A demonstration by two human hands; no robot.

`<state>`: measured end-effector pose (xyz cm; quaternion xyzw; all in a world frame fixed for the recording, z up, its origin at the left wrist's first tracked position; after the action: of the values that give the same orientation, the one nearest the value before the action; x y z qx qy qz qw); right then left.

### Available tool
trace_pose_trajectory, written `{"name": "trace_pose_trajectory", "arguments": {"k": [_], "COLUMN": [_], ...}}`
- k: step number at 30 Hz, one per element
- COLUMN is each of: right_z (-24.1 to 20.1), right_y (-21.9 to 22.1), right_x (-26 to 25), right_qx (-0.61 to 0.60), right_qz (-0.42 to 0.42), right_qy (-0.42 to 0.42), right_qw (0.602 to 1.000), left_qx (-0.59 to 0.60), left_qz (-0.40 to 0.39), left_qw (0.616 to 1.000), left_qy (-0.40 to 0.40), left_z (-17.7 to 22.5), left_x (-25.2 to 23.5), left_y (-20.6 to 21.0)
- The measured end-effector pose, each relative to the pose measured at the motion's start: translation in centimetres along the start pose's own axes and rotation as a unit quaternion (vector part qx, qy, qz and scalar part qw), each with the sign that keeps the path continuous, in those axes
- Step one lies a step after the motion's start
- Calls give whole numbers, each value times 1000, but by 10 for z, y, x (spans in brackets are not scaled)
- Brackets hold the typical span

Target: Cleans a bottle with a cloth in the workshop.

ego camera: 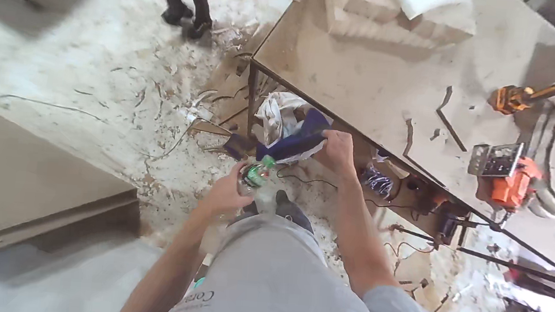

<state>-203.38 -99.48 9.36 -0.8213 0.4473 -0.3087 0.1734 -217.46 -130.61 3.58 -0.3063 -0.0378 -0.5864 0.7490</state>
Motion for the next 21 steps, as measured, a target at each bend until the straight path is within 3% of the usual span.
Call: {"name": "trace_pose_trajectory", "arguments": {"k": [4, 6, 9, 12, 15, 17, 19, 21], "right_z": [-56, -77, -115, -163, -189, -194, -196, -201], "right_y": [-12, -27, -49, -61, -31, -19, -17, -12], "right_x": [13, 19, 42, 76, 96, 87, 78, 73], "right_qx": [-47, -92, -194, -292, -387, -489, -483, -347], "right_qz": [-34, -70, -133, -236, -314, -248, -172, -120], "right_qy": [-91, -110, -156, -243, -310, -299, -307, -340], "right_qw": [994, 987, 959, 894, 809, 781, 801, 866], "left_qx": [6, 25, -55, -157, -198, -247, -312, -376], "left_qz": [21, 65, 98, 153, 259, 329, 379, 409], "left_qw": [994, 992, 988, 968, 936, 895, 845, 802], "left_qy": [104, 108, 103, 123, 134, 175, 214, 218], "left_z": [72, 88, 110, 152, 195, 212, 229, 245], "left_x": [-28, -29, -26, -20, -6, -1, 5, 9], "left_y": [-27, -55, -80, -86, -97, -101, -95, -93]}}
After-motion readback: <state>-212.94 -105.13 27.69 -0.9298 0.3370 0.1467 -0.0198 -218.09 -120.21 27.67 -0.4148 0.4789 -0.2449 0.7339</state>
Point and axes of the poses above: each hand's wrist, its own x-axis away from the middle knuckle, its own y-axis out of the palm, z = x × y, the point moved 10 cm from there along -x, towards the middle knuckle, and after that the axes turned 8 degrees about y, right-handed, at the moved point
